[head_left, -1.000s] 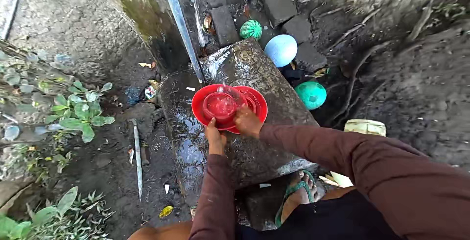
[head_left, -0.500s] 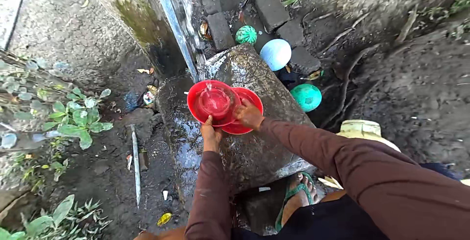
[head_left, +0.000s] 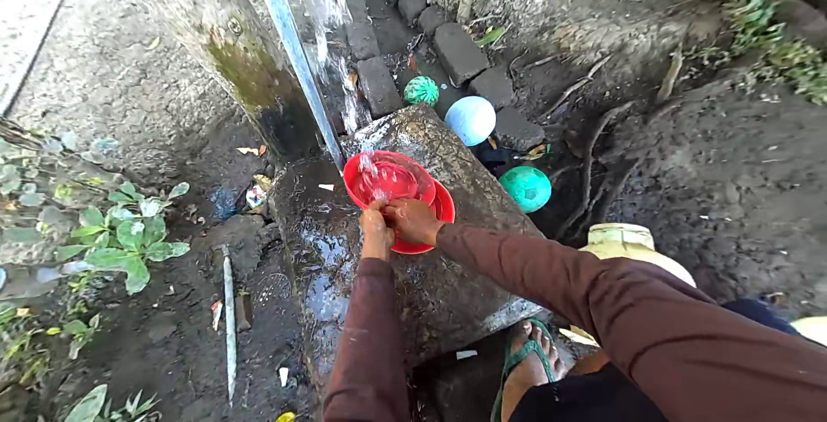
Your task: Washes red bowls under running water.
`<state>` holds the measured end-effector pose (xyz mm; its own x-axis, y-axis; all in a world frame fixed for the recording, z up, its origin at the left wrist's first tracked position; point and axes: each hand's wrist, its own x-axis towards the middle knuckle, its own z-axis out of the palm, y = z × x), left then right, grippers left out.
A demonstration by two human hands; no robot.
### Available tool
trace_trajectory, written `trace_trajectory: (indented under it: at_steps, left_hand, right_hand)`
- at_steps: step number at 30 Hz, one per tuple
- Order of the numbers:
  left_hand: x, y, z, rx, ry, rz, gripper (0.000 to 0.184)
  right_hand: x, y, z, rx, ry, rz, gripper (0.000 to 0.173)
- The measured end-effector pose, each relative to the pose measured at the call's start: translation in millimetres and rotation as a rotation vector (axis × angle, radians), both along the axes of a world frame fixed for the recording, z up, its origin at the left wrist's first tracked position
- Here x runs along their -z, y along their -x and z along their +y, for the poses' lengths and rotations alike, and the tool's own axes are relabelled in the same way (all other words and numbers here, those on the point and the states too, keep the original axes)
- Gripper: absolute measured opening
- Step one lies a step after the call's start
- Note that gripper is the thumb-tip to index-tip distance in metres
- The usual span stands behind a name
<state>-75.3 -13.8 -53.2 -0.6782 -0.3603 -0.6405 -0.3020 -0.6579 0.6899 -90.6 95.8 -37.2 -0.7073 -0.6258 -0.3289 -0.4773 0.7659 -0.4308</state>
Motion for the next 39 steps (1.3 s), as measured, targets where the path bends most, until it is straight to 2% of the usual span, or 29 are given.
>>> trace_trajectory:
  at_steps: [2,4,7,9,12,14,16,19,21,23,24,26,28,30,32,33,35,37,39]
  left_hand:
    - [2.1,-3.7,-18.1,-0.017,-0.070,0.022,0.028]
    - [2.7,-5.1,-32.1,-0.055,-0.082,0.045,0.033]
    - [6.6,-13.0,-2.6,-0.043,-0.022,0.021,0.024]
    - [13.2,-19.5,12.8,-0.048,-0.066,0.026,0.013]
    - [21.5,-25.2,-9.3,-0.087,-0.152,0.067,0.022]
    - [22.4,-21.9,-20.9,-0.102,-0.116,0.070,0.030]
    - [20.7,-21.9,-5.3,-0.074,-0.094,0.066,0.028]
    - [19.1,-22.6,13.3,-0.084,-0.122,0.072,0.012]
    - [15.9,-22.7,-5.4,-0.088,-0.173,0.090,0.018]
    - [13.3,-18.7,-22.1,-0.113,-0.165,0.115,0.026]
    - [12.8,-17.7,-21.2,-0.107,-0.144,0.124,0.026]
    - [9.7,-16.0,-0.5,-0.069,-0.104,0.124,0.020]
    - [9.3,-16.8,10.4,-0.051,-0.106,0.139,0.016]
    - [12.2,-20.1,-6.9,-0.073,-0.140,0.149,0.019]
    - [13.2,-19.7,-26.4,-0.116,-0.149,0.176,0.026]
    - [12.1,-19.8,-25.4,-0.113,-0.126,0.173,0.026]
    - [11.0,-20.8,-2.5,-0.091,-0.074,0.147,0.020]
    - [12.4,-24.4,13.2,-0.077,-0.101,0.157,0.013]
    - [14.1,-29.7,0.5,-0.106,-0.151,0.178,0.019]
  right_hand:
    - [20.9,9.0,28.1,-0.123,0.094,0.140,0.029]
    - [33.6,24.7,51.8,-0.106,0.032,0.242,0.029]
    - [11.9,10.4,19.9,-0.008,-0.093,0.082,0.026]
    - [3.2,-2.6,1.6,-0.093,-0.034,-0.002,0.029]
    - [36.0,10.0,38.4,-0.227,0.086,0.146,0.031]
    - [47.6,23.3,55.4,-0.153,0.007,0.214,0.030]
    - [31.0,12.9,31.5,-0.082,-0.098,0.136,0.027]
    - [11.1,-2.6,4.7,-0.141,-0.034,0.057,0.029]
    - [28.1,7.4,30.1,-0.211,0.088,0.209,0.028]
    - [42.7,25.3,53.7,-0.203,0.093,0.391,0.025]
    - [40.2,25.0,51.3,-0.158,0.049,0.389,0.023]
    - [17.6,10.0,22.5,-0.073,0.005,0.235,0.025]
    - [6.0,1.6,5.8,-0.107,0.058,0.136,0.028]
    - [21.7,8.9,26.8,-0.224,0.139,0.229,0.026]
    - [34.9,24.8,54.8,-0.251,0.089,0.372,0.023]
    - [34.8,25.1,55.8,-0.209,0.023,0.371,0.022]
    - [23.7,7.4,32.6,-0.104,-0.038,0.228,0.025]
    - [15.9,-8.6,15.8,-0.116,0.031,0.132,0.029]
    - [33.7,-3.8,34.3,-0.215,0.151,0.241,0.024]
